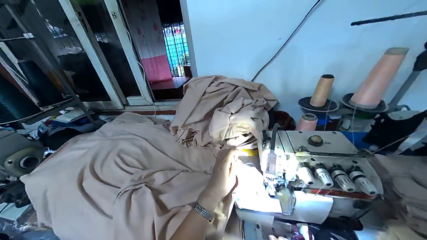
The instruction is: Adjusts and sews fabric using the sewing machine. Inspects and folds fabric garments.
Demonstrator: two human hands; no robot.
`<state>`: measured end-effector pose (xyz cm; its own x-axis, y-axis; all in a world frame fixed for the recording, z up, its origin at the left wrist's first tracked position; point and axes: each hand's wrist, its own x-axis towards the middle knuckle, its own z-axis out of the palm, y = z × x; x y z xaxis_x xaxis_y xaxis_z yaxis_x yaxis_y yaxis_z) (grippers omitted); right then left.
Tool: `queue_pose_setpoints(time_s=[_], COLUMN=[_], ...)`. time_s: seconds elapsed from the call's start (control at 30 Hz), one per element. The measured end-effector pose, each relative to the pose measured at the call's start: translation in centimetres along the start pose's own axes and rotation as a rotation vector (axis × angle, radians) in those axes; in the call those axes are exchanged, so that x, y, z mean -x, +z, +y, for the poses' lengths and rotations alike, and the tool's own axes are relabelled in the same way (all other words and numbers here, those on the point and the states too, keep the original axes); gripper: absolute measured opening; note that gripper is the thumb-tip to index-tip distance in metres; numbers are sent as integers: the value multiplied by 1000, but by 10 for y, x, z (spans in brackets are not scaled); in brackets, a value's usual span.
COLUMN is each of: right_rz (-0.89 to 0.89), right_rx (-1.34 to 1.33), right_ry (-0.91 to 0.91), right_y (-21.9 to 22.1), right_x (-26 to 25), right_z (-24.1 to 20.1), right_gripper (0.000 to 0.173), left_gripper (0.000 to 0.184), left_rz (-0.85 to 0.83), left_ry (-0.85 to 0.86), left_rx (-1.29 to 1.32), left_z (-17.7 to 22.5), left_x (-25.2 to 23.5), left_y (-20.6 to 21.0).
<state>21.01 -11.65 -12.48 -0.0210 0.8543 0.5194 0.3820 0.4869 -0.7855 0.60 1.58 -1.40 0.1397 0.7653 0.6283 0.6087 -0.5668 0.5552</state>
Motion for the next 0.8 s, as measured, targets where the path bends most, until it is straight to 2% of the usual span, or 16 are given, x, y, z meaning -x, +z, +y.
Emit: queue_pose_setpoints(time_s=[0.13, 0.23, 0.37, 0.5, 0.6, 0.73, 0.8], right_rz=[101, 207, 219, -87, -214, -158, -20], right_rx=[-145, -4, 488, 680, 719, 732, 707], right_ry=[42, 1, 116, 277, 265, 185, 162], right_y=[-13, -51, -114, -145, -152, -154, -149], right_x=[6, 3, -5, -12, -15, -12, -8], right_z=[-13, -22, -2, 19, 26, 35, 38], right_gripper=[35, 21, 25, 29, 30, 28, 27], left_gripper=[30, 24, 14, 20, 22, 25, 24], left_rz=[-159, -131, -121, -198, -169, -90, -60], left_ry=[-56, -58, -104, -207, -279, -344, -357], left_rx=[-390, -474, -428, -352, -358, -245, -181], left_z=[23, 33, 46, 45, 44, 41, 38], left_x=[13, 21, 36, 52, 63, 71, 71], left_y=[-16, -24, -35, -43, -44, -43, -41])
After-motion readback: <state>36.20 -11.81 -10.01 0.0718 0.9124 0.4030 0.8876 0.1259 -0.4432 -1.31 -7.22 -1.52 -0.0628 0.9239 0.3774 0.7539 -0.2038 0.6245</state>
